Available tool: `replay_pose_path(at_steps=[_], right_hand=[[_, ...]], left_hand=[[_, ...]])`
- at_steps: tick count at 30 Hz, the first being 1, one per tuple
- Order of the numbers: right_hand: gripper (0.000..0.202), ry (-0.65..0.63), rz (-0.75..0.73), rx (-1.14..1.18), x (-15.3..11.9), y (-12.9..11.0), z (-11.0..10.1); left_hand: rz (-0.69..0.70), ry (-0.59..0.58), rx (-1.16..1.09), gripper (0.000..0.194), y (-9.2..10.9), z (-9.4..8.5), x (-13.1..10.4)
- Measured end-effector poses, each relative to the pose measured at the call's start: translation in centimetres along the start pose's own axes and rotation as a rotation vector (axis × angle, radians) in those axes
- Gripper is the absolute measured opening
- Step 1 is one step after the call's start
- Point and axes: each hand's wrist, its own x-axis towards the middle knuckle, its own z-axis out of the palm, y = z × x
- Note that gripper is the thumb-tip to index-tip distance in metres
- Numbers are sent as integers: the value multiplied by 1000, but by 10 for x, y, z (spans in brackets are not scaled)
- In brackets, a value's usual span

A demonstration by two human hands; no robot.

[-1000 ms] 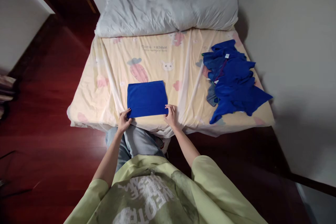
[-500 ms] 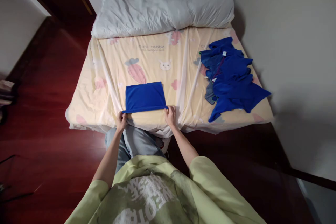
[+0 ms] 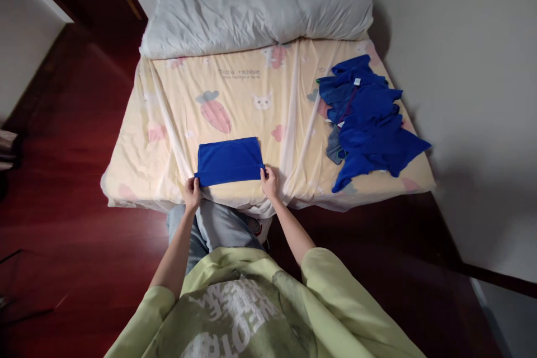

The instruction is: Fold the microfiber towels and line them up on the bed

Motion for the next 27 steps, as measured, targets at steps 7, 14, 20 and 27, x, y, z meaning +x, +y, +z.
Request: replay_pose_path(at_steps=[7, 14, 20, 27], right_hand=[[39, 37, -24, -40, -2, 4, 2], [36, 37, -41, -58, -2, 0, 0], [32, 46, -124, -95, -3, -7, -3], [31, -74, -297, -170, -3, -16, -9]], left_hand=[[-21, 30, 30, 37, 2, -1, -2], [-22, 31, 40, 33, 1, -1, -4], [-11, 52, -12, 31, 2, 2, -6], [110, 92, 34, 21, 14, 0, -6]])
